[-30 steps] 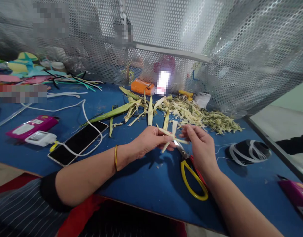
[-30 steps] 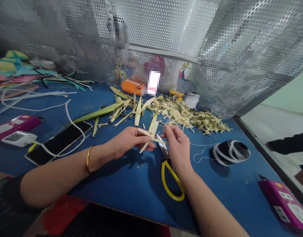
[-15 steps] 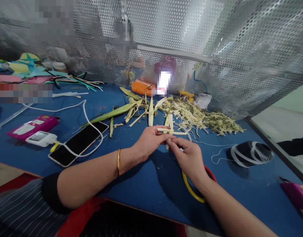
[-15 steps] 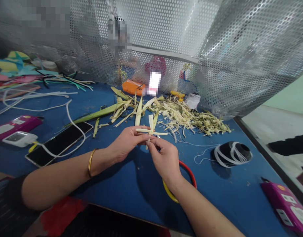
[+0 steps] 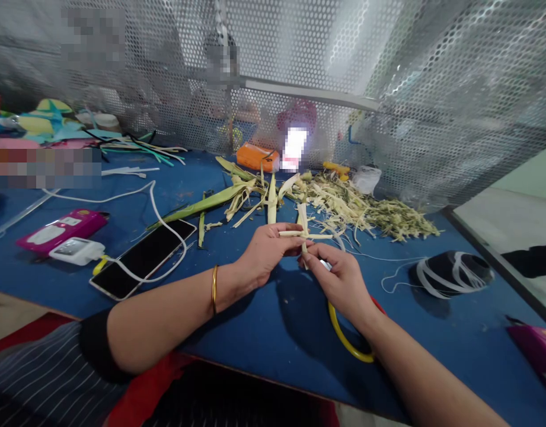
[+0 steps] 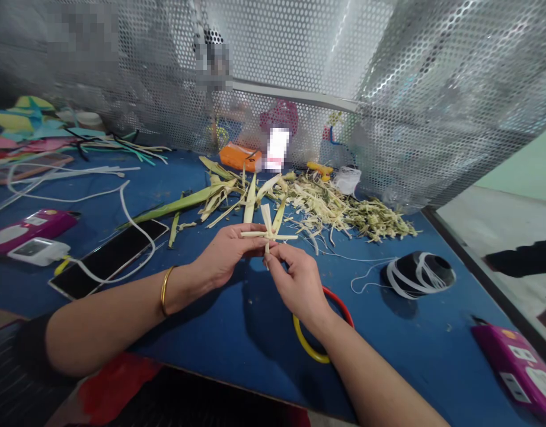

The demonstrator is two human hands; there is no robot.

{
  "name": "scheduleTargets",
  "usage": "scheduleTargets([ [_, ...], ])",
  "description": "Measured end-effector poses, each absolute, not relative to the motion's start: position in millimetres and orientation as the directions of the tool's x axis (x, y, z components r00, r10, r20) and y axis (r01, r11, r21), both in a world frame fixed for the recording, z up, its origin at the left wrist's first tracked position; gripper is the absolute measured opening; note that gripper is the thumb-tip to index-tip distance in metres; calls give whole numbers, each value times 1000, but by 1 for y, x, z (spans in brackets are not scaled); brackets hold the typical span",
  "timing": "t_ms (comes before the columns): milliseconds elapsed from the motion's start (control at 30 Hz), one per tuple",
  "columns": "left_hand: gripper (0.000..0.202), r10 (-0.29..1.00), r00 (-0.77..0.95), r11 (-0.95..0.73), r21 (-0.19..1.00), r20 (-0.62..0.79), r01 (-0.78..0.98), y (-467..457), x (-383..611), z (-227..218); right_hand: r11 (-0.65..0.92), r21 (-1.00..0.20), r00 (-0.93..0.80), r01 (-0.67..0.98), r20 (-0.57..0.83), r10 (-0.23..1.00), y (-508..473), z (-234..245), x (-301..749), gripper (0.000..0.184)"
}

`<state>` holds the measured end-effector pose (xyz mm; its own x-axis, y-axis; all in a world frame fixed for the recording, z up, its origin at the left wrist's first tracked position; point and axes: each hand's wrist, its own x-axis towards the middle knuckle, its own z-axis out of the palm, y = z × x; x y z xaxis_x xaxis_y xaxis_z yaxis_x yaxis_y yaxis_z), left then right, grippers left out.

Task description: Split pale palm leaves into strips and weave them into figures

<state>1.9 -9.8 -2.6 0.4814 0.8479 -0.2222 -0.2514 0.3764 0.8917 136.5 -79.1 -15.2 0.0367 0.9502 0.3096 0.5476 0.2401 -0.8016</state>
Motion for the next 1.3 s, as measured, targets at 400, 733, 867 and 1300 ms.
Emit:
scheduleTargets([
  [400, 21, 622, 725, 465, 885, -295, -38, -5, -7, 6, 14, -996, 342, -92, -18, 940, -69, -17, 144, 31],
  [733, 23, 651, 689, 329, 937, -318, 121, -12, -6, 5, 33, -999, 328, -19, 25, 944, -71, -11, 144, 22],
  [867, 22, 634, 716, 272, 951, -291, 146, -12, -5, 1, 51, -999, 334, 13, 53, 941, -71, -13, 143, 20],
  [1300, 15, 676, 689, 214, 964, -261, 155, -16, -2, 1, 76, -997, 375, 8, 73, 924, -68, -23, 144, 21],
])
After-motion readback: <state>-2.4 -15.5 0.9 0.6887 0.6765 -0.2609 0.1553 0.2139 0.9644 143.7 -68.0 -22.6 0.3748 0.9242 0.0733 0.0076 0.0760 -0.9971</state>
